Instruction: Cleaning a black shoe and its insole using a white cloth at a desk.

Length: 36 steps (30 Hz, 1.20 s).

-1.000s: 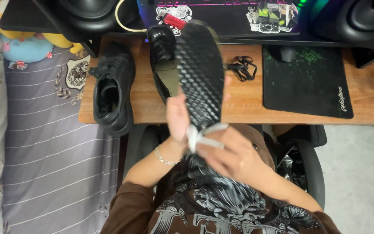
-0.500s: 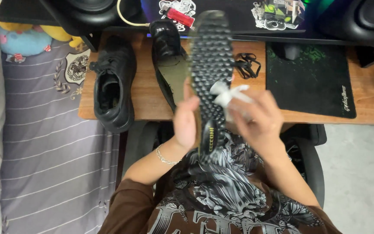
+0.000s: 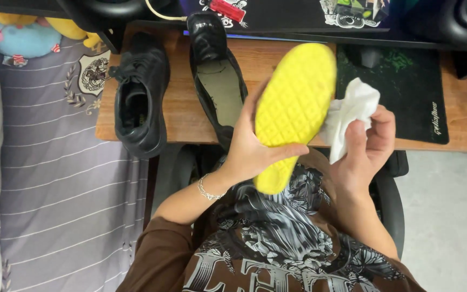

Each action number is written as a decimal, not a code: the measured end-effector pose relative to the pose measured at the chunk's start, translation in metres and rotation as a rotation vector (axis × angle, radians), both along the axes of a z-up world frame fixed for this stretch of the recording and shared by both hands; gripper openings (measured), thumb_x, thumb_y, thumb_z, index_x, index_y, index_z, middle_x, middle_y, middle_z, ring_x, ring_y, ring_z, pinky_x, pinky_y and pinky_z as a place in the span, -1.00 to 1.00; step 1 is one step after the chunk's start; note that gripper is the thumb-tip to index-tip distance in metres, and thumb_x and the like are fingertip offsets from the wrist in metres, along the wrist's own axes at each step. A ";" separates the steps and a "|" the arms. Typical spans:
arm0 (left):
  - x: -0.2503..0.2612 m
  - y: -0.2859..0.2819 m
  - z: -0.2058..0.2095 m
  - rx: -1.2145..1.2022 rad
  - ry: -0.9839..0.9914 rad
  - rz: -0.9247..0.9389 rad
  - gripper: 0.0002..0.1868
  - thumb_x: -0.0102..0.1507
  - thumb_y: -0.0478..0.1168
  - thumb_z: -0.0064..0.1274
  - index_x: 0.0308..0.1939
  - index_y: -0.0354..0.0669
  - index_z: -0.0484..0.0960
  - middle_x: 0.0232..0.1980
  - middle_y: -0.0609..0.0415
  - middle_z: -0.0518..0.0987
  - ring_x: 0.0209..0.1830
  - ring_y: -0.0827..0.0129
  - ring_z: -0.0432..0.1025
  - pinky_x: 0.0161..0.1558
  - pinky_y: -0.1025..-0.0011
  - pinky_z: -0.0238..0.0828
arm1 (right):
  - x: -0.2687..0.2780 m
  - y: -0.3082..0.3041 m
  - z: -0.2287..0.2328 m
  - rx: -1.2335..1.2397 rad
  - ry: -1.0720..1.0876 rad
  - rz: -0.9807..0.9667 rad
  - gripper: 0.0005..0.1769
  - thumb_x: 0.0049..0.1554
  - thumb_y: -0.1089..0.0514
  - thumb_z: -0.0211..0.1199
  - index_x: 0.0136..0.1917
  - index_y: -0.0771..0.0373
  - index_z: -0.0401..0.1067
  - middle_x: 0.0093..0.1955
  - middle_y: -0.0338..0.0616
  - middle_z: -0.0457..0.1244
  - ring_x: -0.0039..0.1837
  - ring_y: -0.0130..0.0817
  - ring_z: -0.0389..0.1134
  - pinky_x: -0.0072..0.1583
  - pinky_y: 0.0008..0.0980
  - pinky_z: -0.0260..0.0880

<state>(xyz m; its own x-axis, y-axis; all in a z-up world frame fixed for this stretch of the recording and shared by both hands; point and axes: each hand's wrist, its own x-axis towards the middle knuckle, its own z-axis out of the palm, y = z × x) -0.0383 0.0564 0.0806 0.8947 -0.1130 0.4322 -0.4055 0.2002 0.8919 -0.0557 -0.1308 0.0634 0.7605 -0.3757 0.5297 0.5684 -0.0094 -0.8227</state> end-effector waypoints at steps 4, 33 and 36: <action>0.003 0.002 -0.006 -0.118 0.118 -0.226 -0.30 0.18 -0.02 0.27 0.29 -0.19 0.35 0.30 -0.06 0.50 0.33 0.10 0.45 0.19 0.19 0.66 | 0.004 -0.005 0.003 -0.121 -0.103 -0.199 -0.78 0.31 0.05 0.17 0.14 0.17 0.28 0.06 -0.23 0.18 0.04 -0.46 0.19 0.13 -0.37 0.24; 0.009 -0.004 -0.027 -0.462 0.221 -0.636 -0.37 0.24 -0.48 -0.09 0.44 -0.27 0.39 0.14 -0.08 0.60 -0.01 0.27 0.56 -0.02 0.26 0.56 | 0.033 -0.012 0.024 -0.987 -0.684 -0.390 -0.85 0.07 0.41 0.40 -0.19 0.21 0.68 -0.07 0.14 0.33 -0.22 -0.03 0.26 -0.13 -0.03 0.36; 0.011 -0.009 -0.031 -0.422 0.281 -0.621 -0.46 0.24 -0.47 -0.06 0.34 -0.34 0.46 0.05 -0.10 0.60 -0.08 0.25 0.56 -0.11 0.22 0.56 | 0.044 -0.010 0.051 -0.920 -0.636 -0.423 -0.86 0.12 0.48 0.39 -0.05 0.38 0.65 -0.05 0.13 0.31 -0.14 0.02 0.30 -0.07 0.00 0.41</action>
